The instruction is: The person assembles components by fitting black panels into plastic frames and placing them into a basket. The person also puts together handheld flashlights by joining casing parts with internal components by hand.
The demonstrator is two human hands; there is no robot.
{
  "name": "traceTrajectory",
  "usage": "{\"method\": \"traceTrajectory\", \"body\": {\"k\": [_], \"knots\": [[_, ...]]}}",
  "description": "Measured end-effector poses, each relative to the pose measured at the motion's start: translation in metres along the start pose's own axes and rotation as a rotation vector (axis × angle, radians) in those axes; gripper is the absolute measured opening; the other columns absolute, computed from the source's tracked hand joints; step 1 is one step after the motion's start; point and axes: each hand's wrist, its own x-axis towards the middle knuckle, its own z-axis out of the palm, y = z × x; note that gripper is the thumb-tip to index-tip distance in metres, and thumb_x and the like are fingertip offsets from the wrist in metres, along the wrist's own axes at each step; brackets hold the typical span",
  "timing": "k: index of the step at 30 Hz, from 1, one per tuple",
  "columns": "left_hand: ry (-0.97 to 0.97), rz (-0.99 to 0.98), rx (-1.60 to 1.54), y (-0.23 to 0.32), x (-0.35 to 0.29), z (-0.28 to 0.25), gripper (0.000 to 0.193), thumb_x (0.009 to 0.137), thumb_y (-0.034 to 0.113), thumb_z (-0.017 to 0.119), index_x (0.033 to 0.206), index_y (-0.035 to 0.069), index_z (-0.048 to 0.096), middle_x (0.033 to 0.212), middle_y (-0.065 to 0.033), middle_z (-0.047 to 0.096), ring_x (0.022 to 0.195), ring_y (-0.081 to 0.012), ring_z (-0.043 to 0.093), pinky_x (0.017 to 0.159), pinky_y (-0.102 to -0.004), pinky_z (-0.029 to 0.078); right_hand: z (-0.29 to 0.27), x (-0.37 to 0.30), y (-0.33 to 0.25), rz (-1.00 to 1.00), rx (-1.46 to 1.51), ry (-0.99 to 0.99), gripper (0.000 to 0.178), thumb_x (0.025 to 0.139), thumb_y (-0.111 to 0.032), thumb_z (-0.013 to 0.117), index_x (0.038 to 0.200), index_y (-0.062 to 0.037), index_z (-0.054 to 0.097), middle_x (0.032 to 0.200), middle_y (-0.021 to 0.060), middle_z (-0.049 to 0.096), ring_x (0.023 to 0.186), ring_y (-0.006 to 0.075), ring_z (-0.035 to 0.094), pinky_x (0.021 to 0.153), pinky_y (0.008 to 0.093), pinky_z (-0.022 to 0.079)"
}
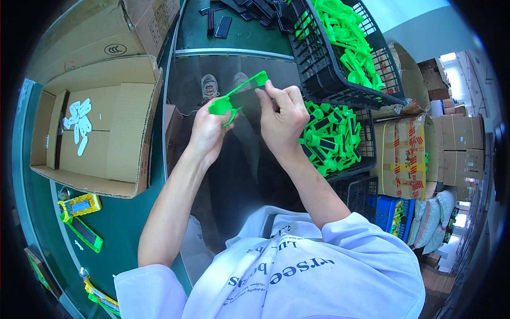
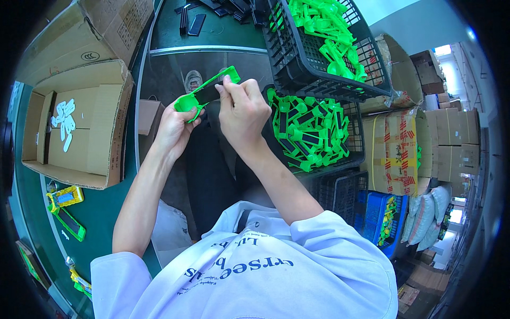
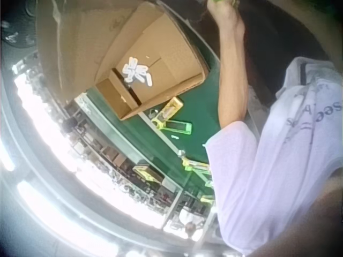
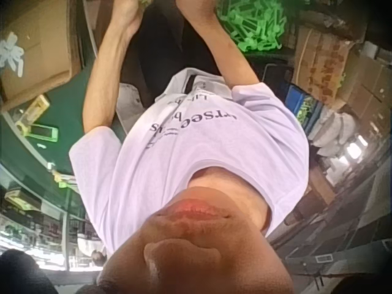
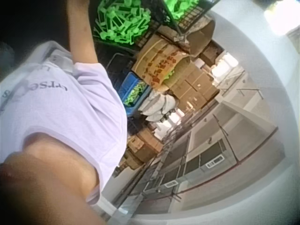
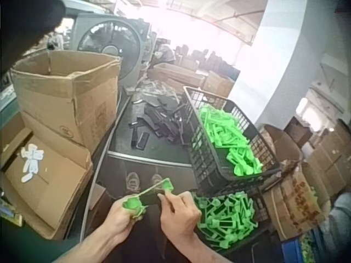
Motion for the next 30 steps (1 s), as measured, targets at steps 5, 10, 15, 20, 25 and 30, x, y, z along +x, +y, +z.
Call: {"method": "traceTrajectory", "body": {"k": [5,10,15,20,25,30], "knots": [[0.009,0.017,0.026,0.003,-0.002,0.002,0.025,0.089,-0.006,0.055,0.113,0.002,0.057,0.098,-0.0075,0.061,0.087,-0.0162,0.06,0.072,-0.0272,0.048,0.006,0.0,0.016,0.107,0.01,-0.007,0.017,0.075,-0.001,0.078,0.091,0.0006,0.072,0.069,0.006,0.055,0.052,0.0123,0.05,0.048,0.0277,0.038],[-0.033,-0.005,0.051,-0.001,-0.006,0.0,0.022,0.089,-0.005,0.054,0.11,0.002,0.057,0.096,-0.007,0.06,0.085,-0.0162,0.059,0.072,-0.0275,0.048,0.005,-0.003,0.021,0.235,0.018,-0.038,0.017,0.076,-0.005,0.077,0.091,0.0,0.071,0.073,0.0083,0.058,0.056,0.0184,0.056,0.052,0.0311,0.042],[-0.015,-0.084,0.042,-0.003,-0.01,0.003,0.019,0.09,-0.003,0.056,0.109,0.001,0.057,0.096,-0.008,0.061,0.083,-0.0162,0.06,0.071,-0.0279,0.049,0.004,-0.011,0.038,0.355,0.067,-0.132,0.017,0.077,-0.01,0.077,0.091,-0.0012,0.072,0.075,0.0096,0.06,0.061,0.0259,0.061,0.058,0.0356,0.046],[0.034,-0.139,0.042,0.005,-0.005,0.001,0.018,0.088,-0.003,0.054,0.104,0.001,0.06,0.094,-0.0069,0.06,0.083,-0.0165,0.058,0.071,-0.0273,0.045,-0.005,0.0,0.036,0.298,-0.13,-0.259,0.032,0.074,-0.019,0.081,0.098,-0.002,0.068,0.088,0.0119,0.063,0.078,0.0282,0.065,0.068,0.0402,0.05],[-0.058,-0.192,0.087,0.018,0.004,-0.001,0.015,0.086,-0.001,0.054,0.1,0.0,0.061,0.088,-0.0078,0.062,0.075,-0.0172,0.06,0.064,-0.0284,0.049,-0.017,0.011,0.081,0.579,0.396,-0.542,0.03,0.076,-0.024,0.081,0.086,-0.0013,0.065,0.071,0.0067,0.064,0.063,0.0171,0.061,0.059,0.0343,0.049],[-0.112,-0.21,0.223,0.018,-0.01,0.007,0.019,0.082,0.003,0.06,0.101,0.006,0.063,0.087,-0.0069,0.066,0.074,-0.0188,0.066,0.064,-0.0334,0.056,-0.07,0.034,0.068,0.737,0.406,-0.903,0.02,0.077,-0.016,0.078,0.071,-0.002,0.065,0.056,0.0037,0.058,0.047,0.0098,0.055,0.043,0.0267,0.041]]}}
